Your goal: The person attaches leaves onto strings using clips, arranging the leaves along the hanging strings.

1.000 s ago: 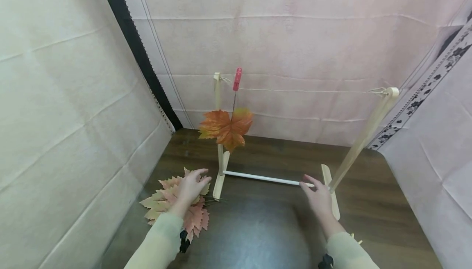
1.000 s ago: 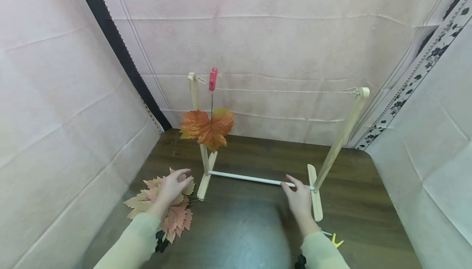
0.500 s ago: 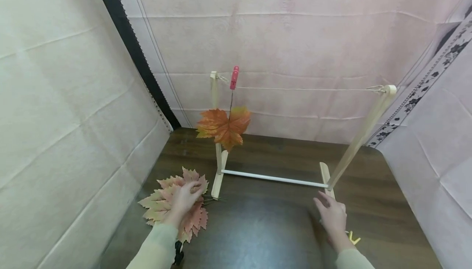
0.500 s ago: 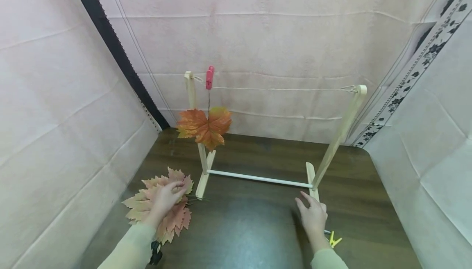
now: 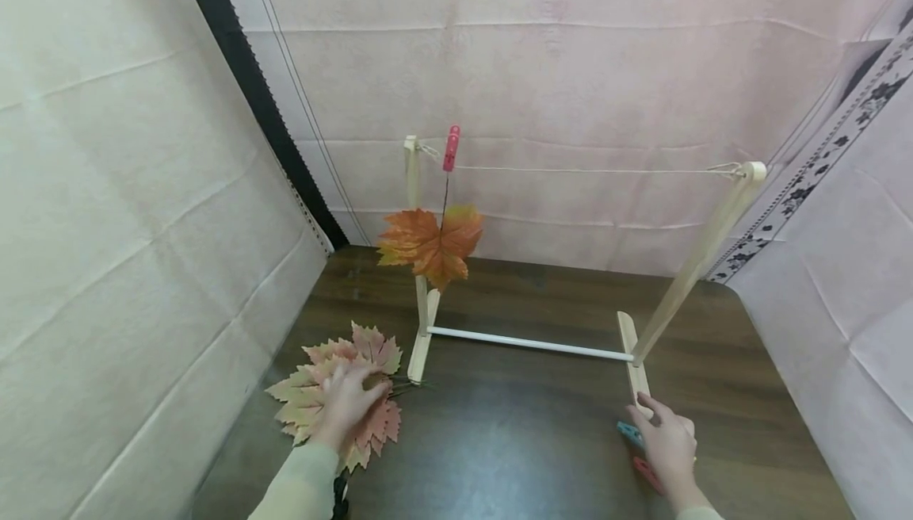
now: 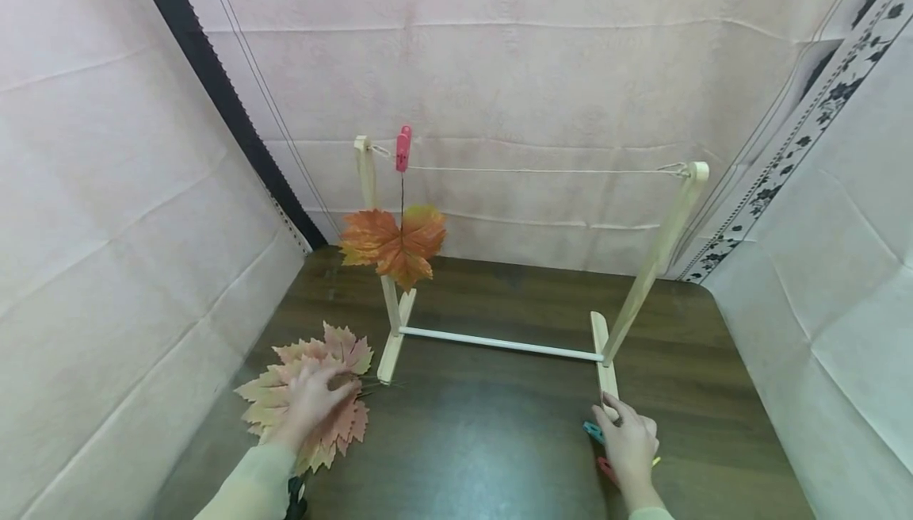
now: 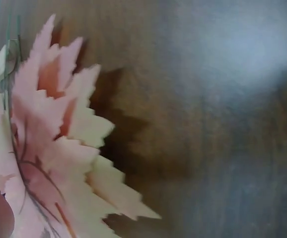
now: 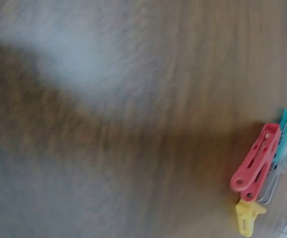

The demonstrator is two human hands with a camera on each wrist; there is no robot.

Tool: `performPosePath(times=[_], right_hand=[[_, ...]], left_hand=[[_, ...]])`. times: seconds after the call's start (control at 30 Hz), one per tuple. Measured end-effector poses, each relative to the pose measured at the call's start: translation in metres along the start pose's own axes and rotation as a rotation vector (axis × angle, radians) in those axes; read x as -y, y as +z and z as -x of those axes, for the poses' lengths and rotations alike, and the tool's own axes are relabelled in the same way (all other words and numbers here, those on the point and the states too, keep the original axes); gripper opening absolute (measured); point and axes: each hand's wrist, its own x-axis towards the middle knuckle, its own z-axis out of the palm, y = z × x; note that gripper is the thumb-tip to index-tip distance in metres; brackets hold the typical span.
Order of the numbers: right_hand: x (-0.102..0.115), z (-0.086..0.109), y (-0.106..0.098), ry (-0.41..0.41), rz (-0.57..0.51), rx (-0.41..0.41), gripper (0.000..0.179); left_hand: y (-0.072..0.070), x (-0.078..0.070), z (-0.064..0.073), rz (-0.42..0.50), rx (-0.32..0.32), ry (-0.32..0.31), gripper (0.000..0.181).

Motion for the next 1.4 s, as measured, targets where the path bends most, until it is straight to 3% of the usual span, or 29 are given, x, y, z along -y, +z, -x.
performPosePath(times=[0.37,0.67,0.83,1.03,1.2,1.4], right_hand=[[-0.013,0.009,-0.006,0.033,0.026,0.001,0.044],[-0.022,0.015,-0.007,0.033,0.024,0.002,0.045],[-0.023,0.018,-0.008,0.021,0.02,-0.028,0.043],[-0.024,0.021,-0.011,0.021,0.025,-0.028,0.043],[-0.027,0.023,-0.013,0.029,0.025,-0.011,0.046],[-0.038,0.027,-0.012,0.025,0.03,-0.04,0.046]], left_hand=[[0.011,0.008,0.006,0.013,-0.005,0.009,0.02],[0.022,0.015,0.011,-0.007,-0.02,0.036,0.019],[0.025,0.012,0.01,-0.085,-0.037,0.085,0.016],[0.024,0.007,0.01,-0.176,-0.001,0.144,0.014],[0.026,0.006,0.01,-0.197,0.008,0.18,0.016],[0.029,0.004,0.01,-0.187,-0.044,0.217,0.011]])
